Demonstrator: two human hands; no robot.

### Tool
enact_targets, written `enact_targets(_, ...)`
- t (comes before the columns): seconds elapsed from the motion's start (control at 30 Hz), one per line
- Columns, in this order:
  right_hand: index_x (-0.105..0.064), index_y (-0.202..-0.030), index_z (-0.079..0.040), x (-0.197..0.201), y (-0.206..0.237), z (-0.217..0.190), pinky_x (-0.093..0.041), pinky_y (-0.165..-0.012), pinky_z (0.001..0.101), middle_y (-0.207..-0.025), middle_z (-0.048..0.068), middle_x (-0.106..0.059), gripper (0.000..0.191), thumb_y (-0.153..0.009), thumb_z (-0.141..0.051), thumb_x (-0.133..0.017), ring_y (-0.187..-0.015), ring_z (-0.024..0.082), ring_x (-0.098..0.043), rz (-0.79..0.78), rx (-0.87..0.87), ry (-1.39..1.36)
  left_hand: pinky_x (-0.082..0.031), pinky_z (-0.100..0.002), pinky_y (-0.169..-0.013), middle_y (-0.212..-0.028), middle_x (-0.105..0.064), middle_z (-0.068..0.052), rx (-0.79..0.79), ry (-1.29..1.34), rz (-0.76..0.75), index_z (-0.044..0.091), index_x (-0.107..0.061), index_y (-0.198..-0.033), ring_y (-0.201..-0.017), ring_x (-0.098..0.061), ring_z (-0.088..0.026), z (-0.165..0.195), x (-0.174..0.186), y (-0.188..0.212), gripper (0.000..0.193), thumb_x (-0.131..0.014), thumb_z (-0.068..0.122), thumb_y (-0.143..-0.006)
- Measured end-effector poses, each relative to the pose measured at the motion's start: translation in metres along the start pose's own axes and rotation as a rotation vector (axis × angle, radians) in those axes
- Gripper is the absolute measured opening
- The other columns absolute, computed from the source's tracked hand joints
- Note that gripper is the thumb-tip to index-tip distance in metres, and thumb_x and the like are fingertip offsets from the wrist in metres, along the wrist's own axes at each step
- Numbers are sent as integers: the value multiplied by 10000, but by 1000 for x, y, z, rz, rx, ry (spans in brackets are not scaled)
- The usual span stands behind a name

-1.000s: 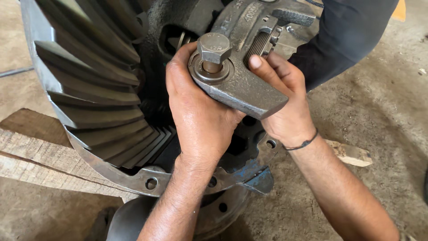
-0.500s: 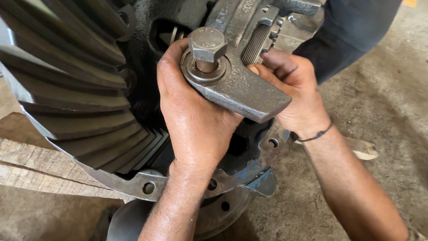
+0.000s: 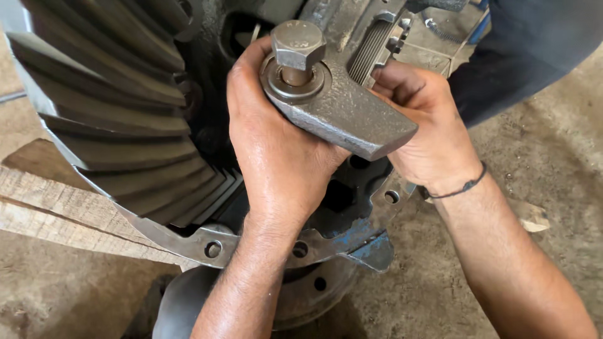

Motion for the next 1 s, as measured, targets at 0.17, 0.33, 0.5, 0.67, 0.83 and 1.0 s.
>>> enact_targets(0.17,-681,-1061,34,-6,4,-8,-527,-740,202,-969,1,-706,107,-1012,-24,-757,-852,38,-632,-130,142,255,-504,-414,-1120,-1346,-582,-163,-26,-15,4,20,-427,-1407,-1291,-612,-326,1,0,1,965,-1046,282,-716)
enact_targets(0.33,-668,-1044,25,0,10,2,-523,-739,214,-968,-8,-694,104,-989,-1,-752,-853,31,-619,-139,130,303,-517,-382,-1122,-1320,-577,-146,-22,19,-9,31,-411,-1389,-1267,-617,-287,-3,0,4,948,-1039,291,-729)
enact_targets(0.5,-673,-1032,34,5,8,6,-532,-713,217,-967,6,-701,79,-1010,-19,-727,-849,44,-632,-111,101,265,-517,-329,-1125,-1345,-564,-108,-60,62,-3,68,-368,-1449,-1286,-615,-241,-3,-2,8,921,-1011,265,-820)
enact_targets(0.67,-685,-1085,67,3,7,9,-538,-752,237,-1000,38,-719,131,-1018,-38,-729,-872,62,-642,-84,65,193,-496,-291,-1140,-1434,-527,-94,-166,38,23,96,-293,-1542,-1307,-576,-208,13,2,10,991,-1004,288,-880)
enact_targets(0.83,-646,-1309,64,-16,14,-3,-561,-959,267,-1200,52,-721,394,-953,-46,-774,-1066,95,-659,-230,157,102,-445,-351,-1152,-1453,-450,-163,-360,-54,-14,33,-158,-1544,-1348,-518,-285,36,3,8,1300,-1038,553,-740)
enact_targets(1.0,-645,-1311,64,-16,14,-3,-558,-986,258,-1206,41,-722,380,-957,-36,-743,-1089,85,-649,-157,156,343,-433,-351,-1204,-1568,-367,-204,-416,-100,4,16,-93,-1580,-1461,-478,-303,40,3,9,1439,-1009,668,-681)
Point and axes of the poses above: each hand's wrist, its own y-axis away from the middle knuckle, its own x-axis out of the back of the hand, z = x × y, the point moved 10 cm from there along -y, towards the middle knuckle
